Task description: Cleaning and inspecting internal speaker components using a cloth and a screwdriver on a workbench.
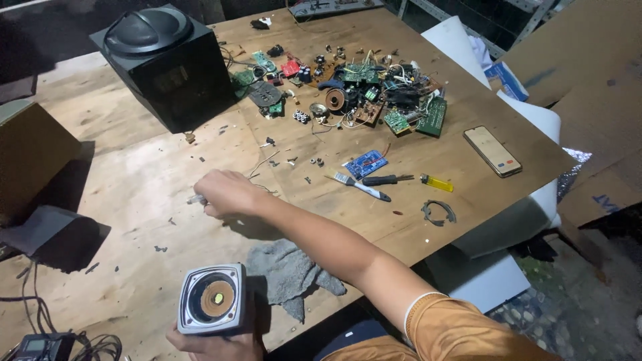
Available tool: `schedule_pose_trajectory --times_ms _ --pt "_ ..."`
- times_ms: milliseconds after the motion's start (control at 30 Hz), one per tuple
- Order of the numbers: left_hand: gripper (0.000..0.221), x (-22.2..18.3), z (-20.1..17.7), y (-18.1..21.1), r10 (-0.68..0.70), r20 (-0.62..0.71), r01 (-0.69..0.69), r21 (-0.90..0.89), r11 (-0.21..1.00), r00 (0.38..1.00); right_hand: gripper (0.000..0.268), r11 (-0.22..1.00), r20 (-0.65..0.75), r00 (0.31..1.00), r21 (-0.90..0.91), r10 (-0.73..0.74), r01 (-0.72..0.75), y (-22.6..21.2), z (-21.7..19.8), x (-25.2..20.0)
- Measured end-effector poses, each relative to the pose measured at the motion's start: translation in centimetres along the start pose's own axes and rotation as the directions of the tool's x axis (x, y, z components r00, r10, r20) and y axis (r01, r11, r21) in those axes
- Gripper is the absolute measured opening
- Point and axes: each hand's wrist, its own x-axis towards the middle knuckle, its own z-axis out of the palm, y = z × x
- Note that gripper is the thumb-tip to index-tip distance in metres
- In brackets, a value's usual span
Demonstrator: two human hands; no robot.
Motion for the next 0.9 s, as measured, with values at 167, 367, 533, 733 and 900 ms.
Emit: schedule_pose_trajectory --times_ms 167,367,533,733,900 --pt "0.101 -0.2 0.0 -0.7 -0.021 0.061 0.015 0.098 0.995 0.998 0.012 0.997 -0.04 0.996 0.014 0.08 -0.08 2.8 2.7 1.6" --pt "0.104 0.1 0.1 0.3 -0.082 0.043 0.078 0.082 0.994 0.996 0.007 0.994 -0.012 0.995 -0.045 0.101 -0.102 4.6 4.8 2.7" --pt "0.088 0.0 -0.5 -0.9 0.047 0.093 -0.054 0.071 0.996 0.995 0.006 0.991 0.009 0.991 -0.016 0.134 -0.134 4.8 4.9 2.5" --pt "0.093 0.2 -0.6 0.1 -0.018 0.042 0.013 0.109 0.994 0.999 0.01 0.992 0.036 0.991 -0.019 0.129 -0.128 4.2 3.7 2.1" --pt "0.091 0.1 -0.4 -1.0 0.013 0.098 -0.014 0.019 1.0 0.995 0.017 0.98 0.018 0.996 0.179 0.089 -0.091 0.9 -1.2 -0.7"
